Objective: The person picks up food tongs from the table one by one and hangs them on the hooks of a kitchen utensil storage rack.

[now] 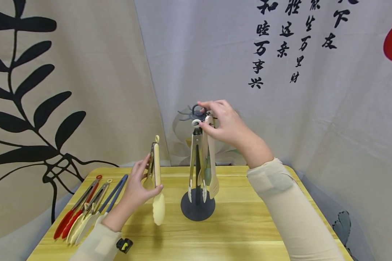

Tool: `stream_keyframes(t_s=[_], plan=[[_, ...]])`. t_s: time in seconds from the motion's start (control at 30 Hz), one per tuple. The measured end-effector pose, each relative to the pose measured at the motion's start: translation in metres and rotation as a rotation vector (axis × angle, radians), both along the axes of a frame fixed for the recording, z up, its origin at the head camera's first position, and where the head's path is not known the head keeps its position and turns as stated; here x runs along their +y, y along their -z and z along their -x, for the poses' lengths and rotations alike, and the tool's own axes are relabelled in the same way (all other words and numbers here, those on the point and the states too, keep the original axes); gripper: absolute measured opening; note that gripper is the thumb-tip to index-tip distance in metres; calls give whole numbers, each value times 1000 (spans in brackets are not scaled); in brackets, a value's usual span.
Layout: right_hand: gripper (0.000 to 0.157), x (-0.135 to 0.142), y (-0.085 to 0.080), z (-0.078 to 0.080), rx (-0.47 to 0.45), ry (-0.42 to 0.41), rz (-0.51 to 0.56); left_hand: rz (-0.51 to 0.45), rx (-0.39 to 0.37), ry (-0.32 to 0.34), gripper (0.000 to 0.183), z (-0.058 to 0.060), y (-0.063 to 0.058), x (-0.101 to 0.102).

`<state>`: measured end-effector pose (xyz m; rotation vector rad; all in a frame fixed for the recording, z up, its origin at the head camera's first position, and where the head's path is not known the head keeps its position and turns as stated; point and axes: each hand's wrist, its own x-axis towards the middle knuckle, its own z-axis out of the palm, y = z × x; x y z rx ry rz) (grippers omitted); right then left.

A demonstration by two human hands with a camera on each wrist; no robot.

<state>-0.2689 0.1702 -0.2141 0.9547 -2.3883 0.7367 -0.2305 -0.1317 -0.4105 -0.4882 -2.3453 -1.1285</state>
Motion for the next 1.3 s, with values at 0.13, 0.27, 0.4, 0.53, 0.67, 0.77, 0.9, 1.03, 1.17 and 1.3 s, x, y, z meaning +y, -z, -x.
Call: stream_keyframes(t_s=[0.13, 0.27, 0.4, 0.53, 0.67, 0.77, 0.9, 1.03, 1.17, 1.3], plan=[[53, 0, 0, 0, 19, 8, -28, 7, 9, 19, 111, 0, -5, 5], [53, 0, 0, -1, 35, 12, -46, 5, 23, 41, 110, -1, -10, 10], [52, 0, 0, -1, 52, 4, -43, -10, 44, 55, 110, -1, -16, 14], [52, 0, 1, -1, 58, 4, -41, -24, 82, 74, 110, 1, -21, 17], [52, 0, 2, -1, 56, 5, -46, -28, 99, 93, 109, 3, -26, 19], [52, -1, 2, -1, 60, 6, -46, -36, 103, 106, 109, 3, -29, 22], [52, -2, 3, 0, 72, 7, -43, -49, 104, 126, 110, 2, -33, 26], [52, -3, 3, 0, 79, 8, -44, -49, 105, 134, 110, 1, -37, 29], [52, -4, 4, 0, 86, 10, -42, -43, 118, 143, 110, 1, -40, 32], [52, -5, 4, 0, 96, 10, -46, -44, 126, 156, 109, 0, -44, 33]])
